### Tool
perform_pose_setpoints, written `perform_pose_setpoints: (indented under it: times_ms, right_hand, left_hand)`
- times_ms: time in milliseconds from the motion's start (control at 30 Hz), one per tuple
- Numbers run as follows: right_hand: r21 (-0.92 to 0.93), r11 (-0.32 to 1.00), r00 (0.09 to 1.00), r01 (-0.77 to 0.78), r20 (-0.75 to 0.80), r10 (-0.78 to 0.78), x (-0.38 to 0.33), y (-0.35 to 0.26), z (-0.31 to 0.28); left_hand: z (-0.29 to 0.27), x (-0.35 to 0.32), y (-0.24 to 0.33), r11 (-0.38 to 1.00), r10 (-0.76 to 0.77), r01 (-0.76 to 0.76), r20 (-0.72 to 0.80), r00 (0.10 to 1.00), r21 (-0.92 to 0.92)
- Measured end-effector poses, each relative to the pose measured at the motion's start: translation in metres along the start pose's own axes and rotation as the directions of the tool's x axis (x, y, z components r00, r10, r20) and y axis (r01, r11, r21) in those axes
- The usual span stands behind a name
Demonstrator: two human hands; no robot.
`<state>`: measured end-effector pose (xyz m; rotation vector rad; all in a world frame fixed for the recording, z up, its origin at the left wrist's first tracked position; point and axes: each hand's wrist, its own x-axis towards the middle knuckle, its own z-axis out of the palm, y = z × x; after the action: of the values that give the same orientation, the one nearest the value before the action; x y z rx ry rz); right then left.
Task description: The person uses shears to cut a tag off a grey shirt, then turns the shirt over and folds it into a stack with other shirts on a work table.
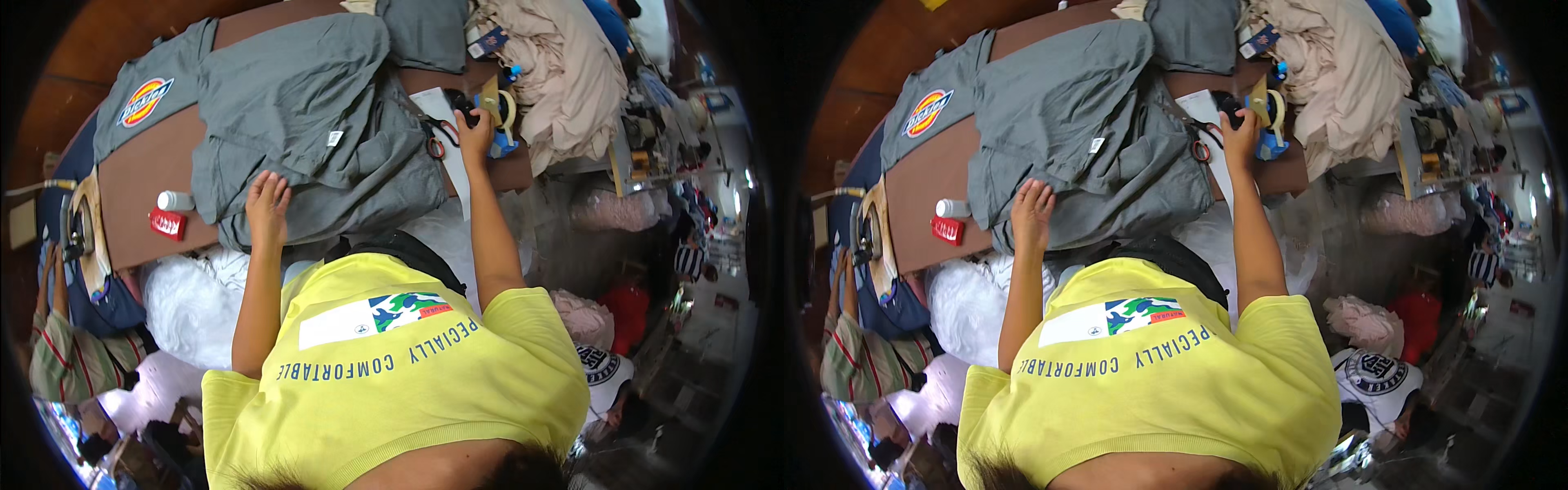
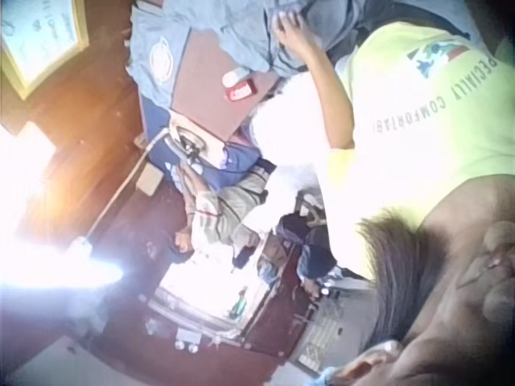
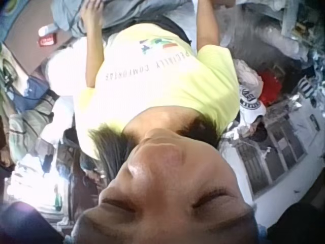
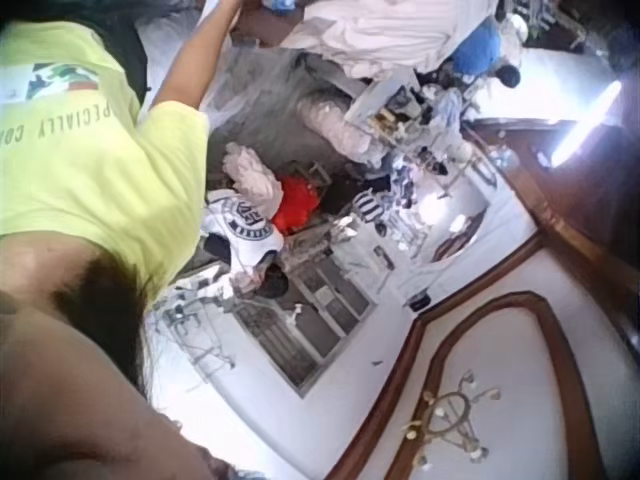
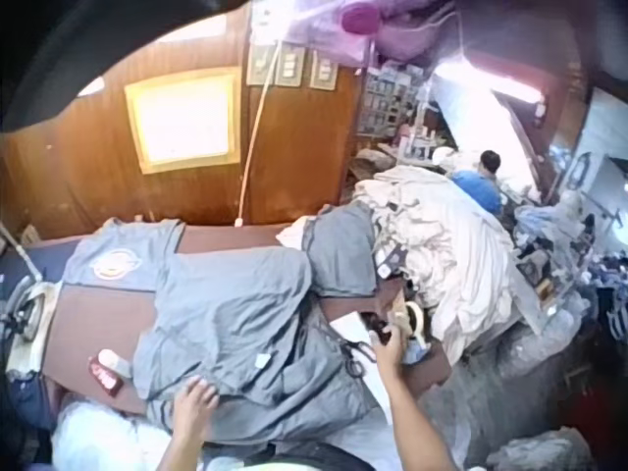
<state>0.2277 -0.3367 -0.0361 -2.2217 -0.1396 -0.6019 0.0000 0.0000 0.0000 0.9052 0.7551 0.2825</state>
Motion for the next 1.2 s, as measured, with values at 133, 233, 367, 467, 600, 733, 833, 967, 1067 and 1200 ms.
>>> perform_pose_setpoints:
  times_ms: [133, 233, 367, 467, 600, 733, 833, 967, 1067, 1200]
  right_hand:
    - [-0.234, 0.925, 0.952, 0.299, 0.145, -0.271, -0.009, -0.041, -0.008]
    - [0.116, 0.993, 0.813, 0.026, 0.576, -0.089, -0.032, -0.050, 0.000]
    - [-0.016, 0.986, 0.845, 0.164, 0.519, -0.132, -0.039, -0.047, 0.001]
    - [-0.061, 0.998, 0.824, 0.025, 0.566, 0.015, -0.034, -0.036, 0.002]
    - [-0.088, 0.996, 0.816, -0.004, 0.576, 0.055, -0.033, -0.034, -0.003]
    - [-0.158, 0.987, 0.814, -0.018, 0.571, 0.106, -0.038, -0.045, -0.010]
    - [-0.233, 0.972, 0.805, -0.042, 0.567, 0.171, -0.038, -0.042, -0.011]
    - [-0.178, 0.974, 0.761, -0.141, 0.609, 0.222, -0.036, -0.001, -0.019]
    - [0.032, 0.787, 0.574, -0.616, 0.703, 0.421, -0.032, -0.013, -0.035]
    - [0.345, 0.656, 0.667, -0.671, 0.667, 0.332, -0.034, -0.033, -0.053]
  left_hand:
    - [0.006, 0.005, -0.012, 0.987, -0.048, 0.060, 0.084, 0.995, -0.149]
    - [0.007, 0.009, -0.005, 0.986, -0.105, 0.112, 0.061, 0.993, -0.126]
    - [0.022, 0.014, -0.001, 0.985, -0.125, 0.129, 0.038, 0.991, -0.114]
    - [0.022, 0.024, -0.008, 0.994, -0.085, 0.092, 0.109, 0.990, -0.066]
    - [0.030, 0.023, -0.011, 0.996, -0.068, 0.076, 0.132, 0.989, -0.056]
    - [0.042, 0.016, -0.007, 0.997, -0.052, 0.059, 0.110, 0.993, -0.058]
    - [0.034, 0.024, -0.014, 0.997, -0.049, 0.055, 0.134, 0.990, -0.046]
    - [0.034, 0.024, -0.012, 0.996, -0.071, 0.078, 0.174, 0.982, -0.037]
    - [0.031, 0.025, -0.011, 0.996, -0.073, 0.081, 0.178, 0.981, -0.039]
    - [0.024, 0.035, -0.015, 0.992, -0.110, 0.119, 0.217, 0.970, -0.027]
